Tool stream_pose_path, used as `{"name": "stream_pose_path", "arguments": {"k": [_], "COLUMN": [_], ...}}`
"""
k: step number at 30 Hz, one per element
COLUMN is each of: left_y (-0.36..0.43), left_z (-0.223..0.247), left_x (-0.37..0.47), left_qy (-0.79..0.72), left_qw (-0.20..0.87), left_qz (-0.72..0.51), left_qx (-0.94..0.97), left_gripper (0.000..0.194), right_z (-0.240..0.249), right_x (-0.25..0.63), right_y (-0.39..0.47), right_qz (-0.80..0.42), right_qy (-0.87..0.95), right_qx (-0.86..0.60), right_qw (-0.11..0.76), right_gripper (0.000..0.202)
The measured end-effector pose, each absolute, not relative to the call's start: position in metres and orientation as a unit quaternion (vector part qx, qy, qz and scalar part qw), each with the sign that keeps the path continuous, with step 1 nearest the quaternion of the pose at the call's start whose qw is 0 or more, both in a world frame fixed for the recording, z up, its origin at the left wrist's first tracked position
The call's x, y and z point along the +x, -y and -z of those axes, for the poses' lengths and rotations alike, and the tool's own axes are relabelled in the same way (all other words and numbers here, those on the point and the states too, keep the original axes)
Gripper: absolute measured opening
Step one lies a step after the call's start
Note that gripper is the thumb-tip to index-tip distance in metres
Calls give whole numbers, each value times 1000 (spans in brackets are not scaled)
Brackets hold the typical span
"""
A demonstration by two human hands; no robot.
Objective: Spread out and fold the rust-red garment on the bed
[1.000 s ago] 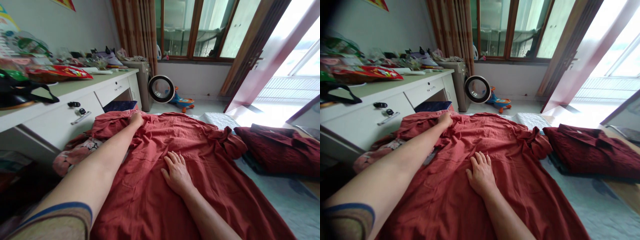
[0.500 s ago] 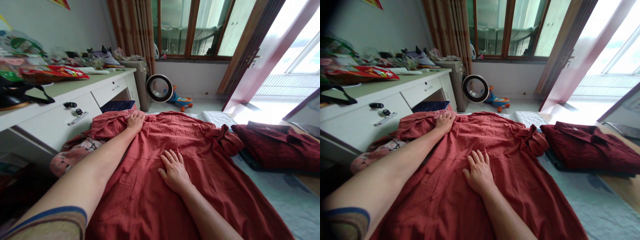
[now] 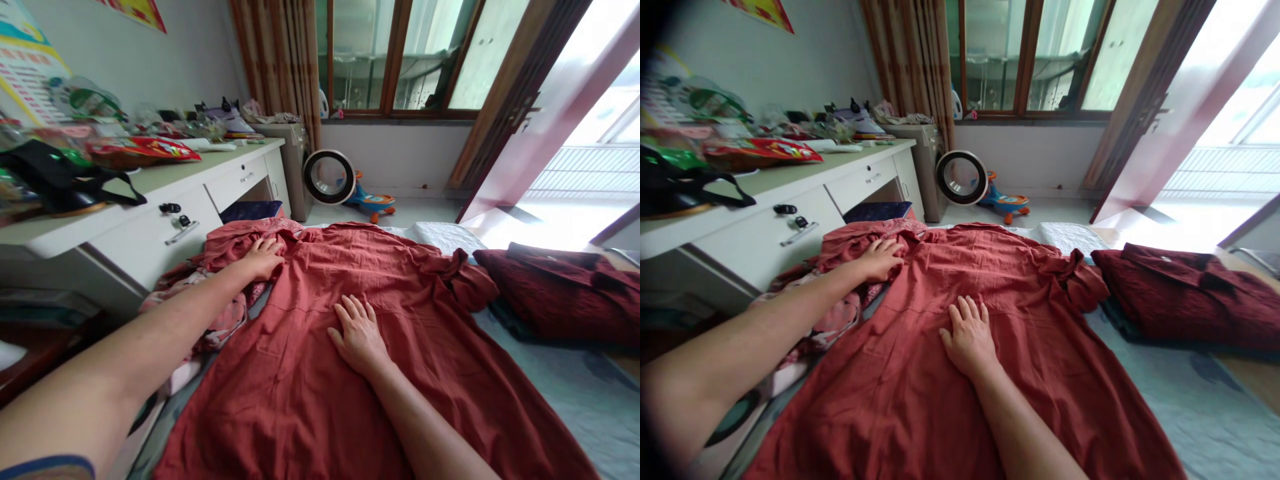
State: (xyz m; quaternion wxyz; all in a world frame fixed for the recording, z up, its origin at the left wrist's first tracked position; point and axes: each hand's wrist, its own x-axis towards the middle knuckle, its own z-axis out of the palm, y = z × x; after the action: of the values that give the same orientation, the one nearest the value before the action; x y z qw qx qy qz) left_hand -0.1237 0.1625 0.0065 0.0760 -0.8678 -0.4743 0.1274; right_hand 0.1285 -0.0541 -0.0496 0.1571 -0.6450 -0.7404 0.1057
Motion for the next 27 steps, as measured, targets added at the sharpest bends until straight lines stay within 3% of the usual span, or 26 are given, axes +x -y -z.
{"name": "stream_pose_path", "arguments": {"k": [8, 13, 18, 22, 27], "left_y": [-138, -134, -139, -136, -115], "left_z": [-11, -5, -10, -12, -15], "left_x": [-138, -152, -172, -177, -152], "left_qy": [468, 465, 472, 470, 490], "left_qw": [120, 165, 199, 221, 171], "left_qz": [-131, -113, -46, -64, -39], "left_qx": [-866, -862, -857, -852, -854], "left_gripper": [48, 28, 35, 36, 33], "right_z": [48, 48, 48, 48, 49], "right_x": [129, 128, 129, 129, 129], "right_y": [55, 55, 55, 55, 55], "right_qz": [-97, -97, -98, -99, -95], "right_qy": [744, 743, 744, 744, 745], "right_qx": [-644, -645, -644, -643, -642], "right_qw": [151, 148, 147, 152, 151], "right_gripper": [54, 53, 53, 53, 53]}}
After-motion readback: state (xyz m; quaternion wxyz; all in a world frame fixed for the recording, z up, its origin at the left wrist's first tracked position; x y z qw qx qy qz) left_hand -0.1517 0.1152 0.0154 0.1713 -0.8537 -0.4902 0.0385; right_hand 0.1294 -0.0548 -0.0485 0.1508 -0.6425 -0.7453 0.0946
